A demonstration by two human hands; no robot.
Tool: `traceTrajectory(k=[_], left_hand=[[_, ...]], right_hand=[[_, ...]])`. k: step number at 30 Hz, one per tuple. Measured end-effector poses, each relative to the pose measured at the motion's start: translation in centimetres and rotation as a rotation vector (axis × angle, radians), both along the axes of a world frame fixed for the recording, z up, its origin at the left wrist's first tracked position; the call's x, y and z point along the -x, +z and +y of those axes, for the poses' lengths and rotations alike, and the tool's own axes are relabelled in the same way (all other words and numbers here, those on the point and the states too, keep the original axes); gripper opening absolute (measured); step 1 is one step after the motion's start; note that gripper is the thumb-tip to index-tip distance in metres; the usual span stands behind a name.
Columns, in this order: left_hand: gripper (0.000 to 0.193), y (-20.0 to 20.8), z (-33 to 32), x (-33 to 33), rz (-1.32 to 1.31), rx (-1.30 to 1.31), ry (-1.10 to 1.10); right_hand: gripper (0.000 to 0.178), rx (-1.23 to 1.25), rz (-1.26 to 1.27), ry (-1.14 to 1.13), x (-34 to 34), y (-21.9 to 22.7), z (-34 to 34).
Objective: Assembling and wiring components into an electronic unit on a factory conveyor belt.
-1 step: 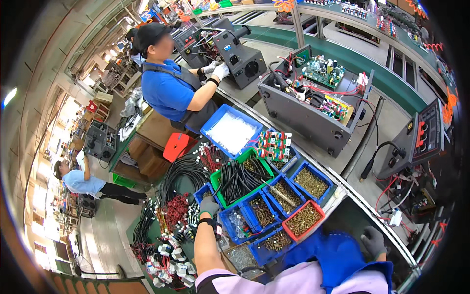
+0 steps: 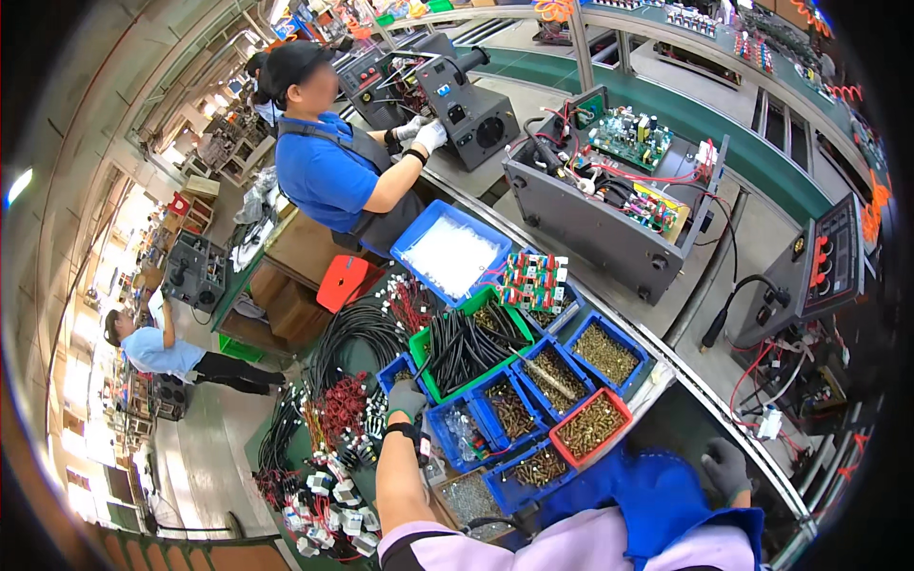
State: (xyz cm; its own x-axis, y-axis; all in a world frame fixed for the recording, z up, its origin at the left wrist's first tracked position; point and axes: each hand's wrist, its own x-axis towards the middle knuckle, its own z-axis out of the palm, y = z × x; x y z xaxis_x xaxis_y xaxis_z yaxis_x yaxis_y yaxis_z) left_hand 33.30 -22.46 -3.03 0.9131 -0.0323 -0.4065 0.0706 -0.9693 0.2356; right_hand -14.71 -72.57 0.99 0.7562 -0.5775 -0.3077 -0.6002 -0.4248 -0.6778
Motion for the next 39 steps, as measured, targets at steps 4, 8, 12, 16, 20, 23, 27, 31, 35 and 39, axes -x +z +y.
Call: traceTrajectory(k=[4, 8, 12, 16, 20, 23, 27, 31, 35, 39], left_hand=[[0.014, 1.6, 0.0, 1.1, -0.034, 0.471, 0.465], [0.016, 2.2, 0.4, 1.8, -0.088, 0.775, 0.621], [0.023, 2.6, 1.2, 2.8, -0.074, 0.983, 0.765], [0.021, 5.8, 0.4, 4.8, 0.046, 1.424, 0.887], [0.019, 12.0, -6.1, 7.2, 0.306, 1.648, 0.541], [0.016, 16.9, -15.0, 9.6, 0.552, 1.354, 0.16], [0.016, 17.5, -30.4, 18.4, 0.61, 0.921, -0.415], [0.018, 15.6, -40.9, 29.5, 0.163, 0.753, -1.21], [0.021, 13.2, -47.5, 37.9, 0.16, 0.661, -1.473], [0.019, 9.7, -51.3, 44.5, 0.517, 0.794, -1.391]], right_hand=[[0.037, 0.089, -0.009, 0.048, -0.9, 0.5, -0.1], [0.037, 0.034, -0.007, 0.041, -0.6, 0.3, 0.0], [0.036, 0.027, 0.018, 0.0, -0.3, 0.1, -0.1], [0.036, 0.043, -0.023, 0.022, -0.3, 0.7, -0.4], [0.042, 0.002, 0.107, 0.028, -1.1, 3.0, -0.6], [0.045, -0.095, -0.155, 0.125, -2.9, 5.5, -1.0], [0.046, -0.414, -0.407, 0.16, -4.9, 8.0, -0.9], [0.042, -1.408, -0.516, -0.428, -3.2, 6.9, -0.4], [0.029, -1.491, -0.711, -0.783, 3.5, 3.0, -2.4], [0.024, -1.512, -0.938, -0.888, 13.5, 0.3, -4.1]])
